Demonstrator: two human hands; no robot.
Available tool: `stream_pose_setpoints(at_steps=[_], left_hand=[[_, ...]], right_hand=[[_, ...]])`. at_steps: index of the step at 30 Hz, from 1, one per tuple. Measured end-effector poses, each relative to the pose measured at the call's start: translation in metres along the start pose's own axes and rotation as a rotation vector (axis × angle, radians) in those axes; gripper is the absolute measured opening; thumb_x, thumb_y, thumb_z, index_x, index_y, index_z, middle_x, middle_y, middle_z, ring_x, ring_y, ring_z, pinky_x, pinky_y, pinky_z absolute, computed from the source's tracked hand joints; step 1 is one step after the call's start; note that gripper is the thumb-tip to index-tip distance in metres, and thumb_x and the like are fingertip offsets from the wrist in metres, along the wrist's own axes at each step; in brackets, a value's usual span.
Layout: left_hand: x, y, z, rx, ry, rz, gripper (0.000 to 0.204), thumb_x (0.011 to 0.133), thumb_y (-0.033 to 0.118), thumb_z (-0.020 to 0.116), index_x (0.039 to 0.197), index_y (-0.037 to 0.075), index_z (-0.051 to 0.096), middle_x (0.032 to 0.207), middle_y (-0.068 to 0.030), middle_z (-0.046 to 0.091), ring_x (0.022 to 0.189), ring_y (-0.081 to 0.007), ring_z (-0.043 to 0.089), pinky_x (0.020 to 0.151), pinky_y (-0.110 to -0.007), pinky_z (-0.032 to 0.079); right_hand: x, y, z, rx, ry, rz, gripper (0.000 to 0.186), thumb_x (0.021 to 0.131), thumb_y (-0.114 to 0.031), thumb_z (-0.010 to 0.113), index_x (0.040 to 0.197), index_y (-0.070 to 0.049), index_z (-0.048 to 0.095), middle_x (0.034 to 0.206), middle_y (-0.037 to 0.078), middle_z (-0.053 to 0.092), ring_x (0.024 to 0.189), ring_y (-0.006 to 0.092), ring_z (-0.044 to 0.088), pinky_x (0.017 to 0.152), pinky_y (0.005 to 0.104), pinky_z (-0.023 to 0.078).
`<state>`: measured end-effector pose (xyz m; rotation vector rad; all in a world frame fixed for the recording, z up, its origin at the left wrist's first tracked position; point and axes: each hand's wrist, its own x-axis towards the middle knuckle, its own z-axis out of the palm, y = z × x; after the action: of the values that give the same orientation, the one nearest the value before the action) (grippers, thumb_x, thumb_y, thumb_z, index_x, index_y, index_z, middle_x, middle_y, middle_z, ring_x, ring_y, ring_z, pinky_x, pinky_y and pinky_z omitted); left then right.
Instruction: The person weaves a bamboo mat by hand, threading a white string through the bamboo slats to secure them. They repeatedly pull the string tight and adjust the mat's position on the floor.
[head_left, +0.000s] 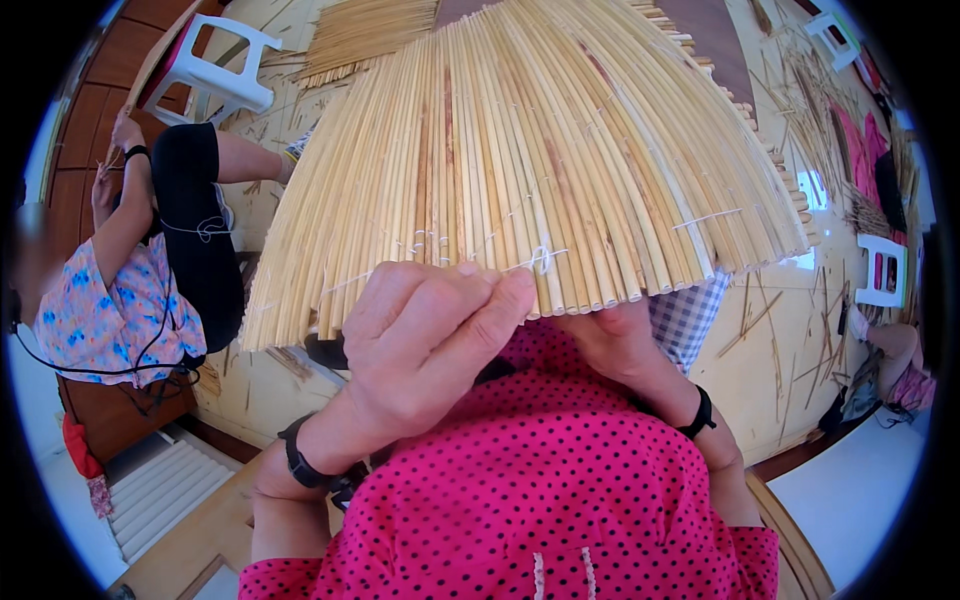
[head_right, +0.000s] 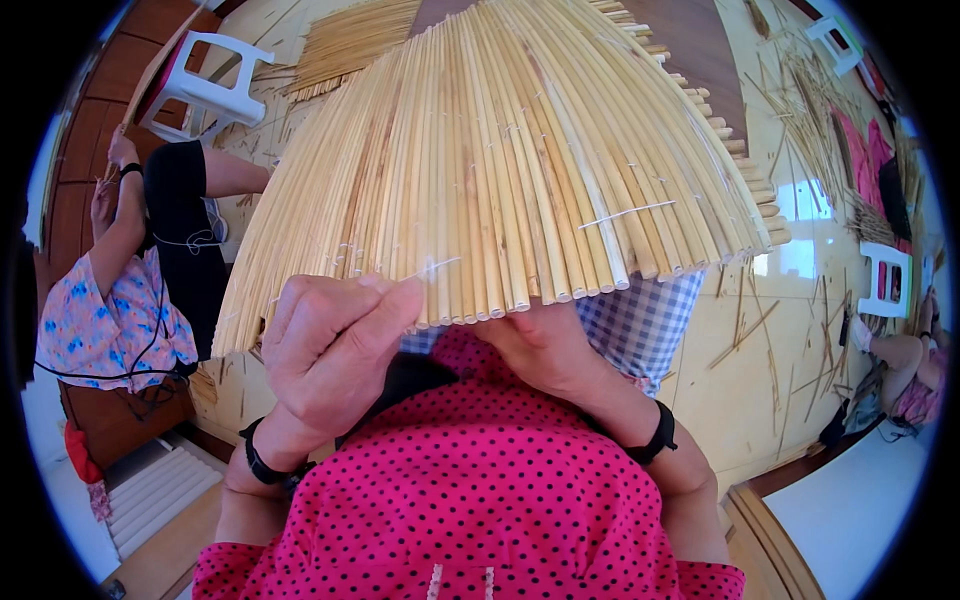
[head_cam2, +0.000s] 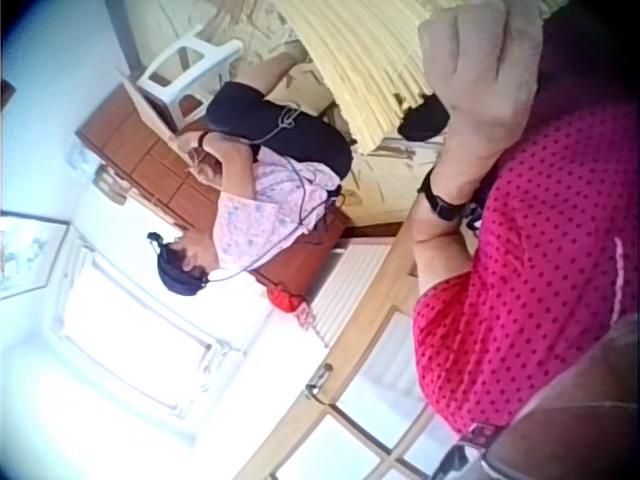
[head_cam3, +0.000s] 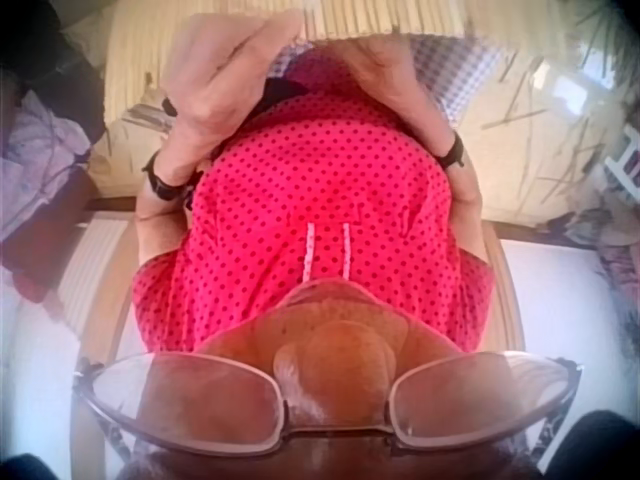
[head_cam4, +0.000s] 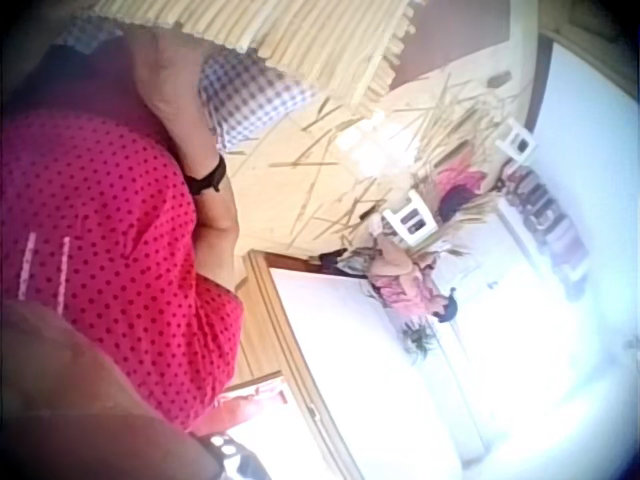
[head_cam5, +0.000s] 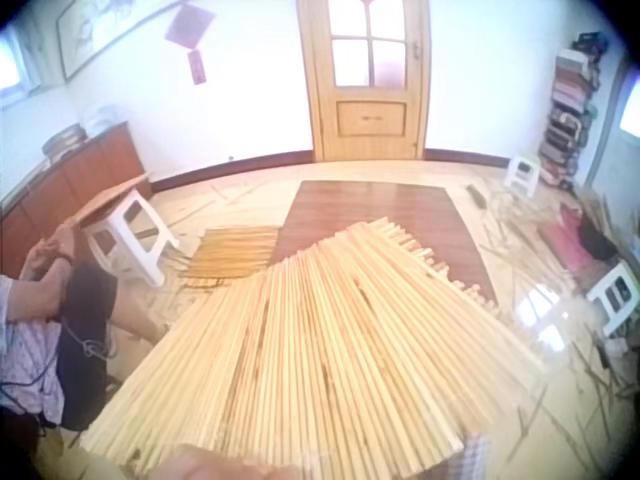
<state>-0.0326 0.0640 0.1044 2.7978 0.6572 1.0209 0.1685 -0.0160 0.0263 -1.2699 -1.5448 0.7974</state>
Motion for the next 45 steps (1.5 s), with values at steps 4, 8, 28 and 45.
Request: stream_pose_setpoints(at_steps=[4,8,28,45], left_hand=[[-0.002,-0.003,0.002,-0.004,0.022,-0.003,0.037,0.066,0.006,0.073,0.102,0.002,0.075,0.089,-0.0040,0.064,0.073,-0.0189,0.057,0.061,-0.028,0.045],[-0.001,-0.006,0.005,-0.004,0.048,-0.038,0.037,0.065,0.007,0.073,0.102,0.002,0.075,0.089,-0.0038,0.064,0.072,-0.0187,0.057,0.061,-0.028,0.045],[0.008,-0.034,0.015,-0.057,-0.084,-0.084,0.037,0.063,-0.006,0.075,0.099,0.001,0.074,0.091,-0.0047,0.065,0.080,-0.0231,0.063,0.069,-0.030,0.052],[0.029,-0.074,0.025,0.119,-0.030,-0.001,0.031,0.077,0.006,0.069,0.108,0.003,0.073,0.103,-0.0087,0.068,0.088,-0.0229,0.068,0.069,-0.031,0.051]], right_hand=[[-0.005,0.012,0.012,0.357,0.195,0.246,0.027,0.093,-0.004,0.063,0.119,-0.005,0.064,0.103,0.007,0.068,0.094,0.0212,0.066,0.084,0.0353,0.054],[0.006,0.009,0.021,1.491,0.158,0.551,0.025,0.097,-0.018,0.065,0.119,-0.008,0.061,0.097,0.003,0.067,0.084,0.0169,0.064,0.067,0.0320,0.055],[0.023,0.061,0.033,1.813,0.257,0.607,0.050,0.099,-0.038,0.056,0.137,-0.005,0.052,0.136,0.007,0.059,0.122,0.0209,0.056,0.105,0.0392,0.047],[0.069,0.046,0.019,1.761,0.280,0.671,0.012,0.098,-0.021,0.060,0.103,-0.010,0.060,0.081,0.001,0.059,0.065,0.0108,0.052,0.056,0.0283,0.043]])
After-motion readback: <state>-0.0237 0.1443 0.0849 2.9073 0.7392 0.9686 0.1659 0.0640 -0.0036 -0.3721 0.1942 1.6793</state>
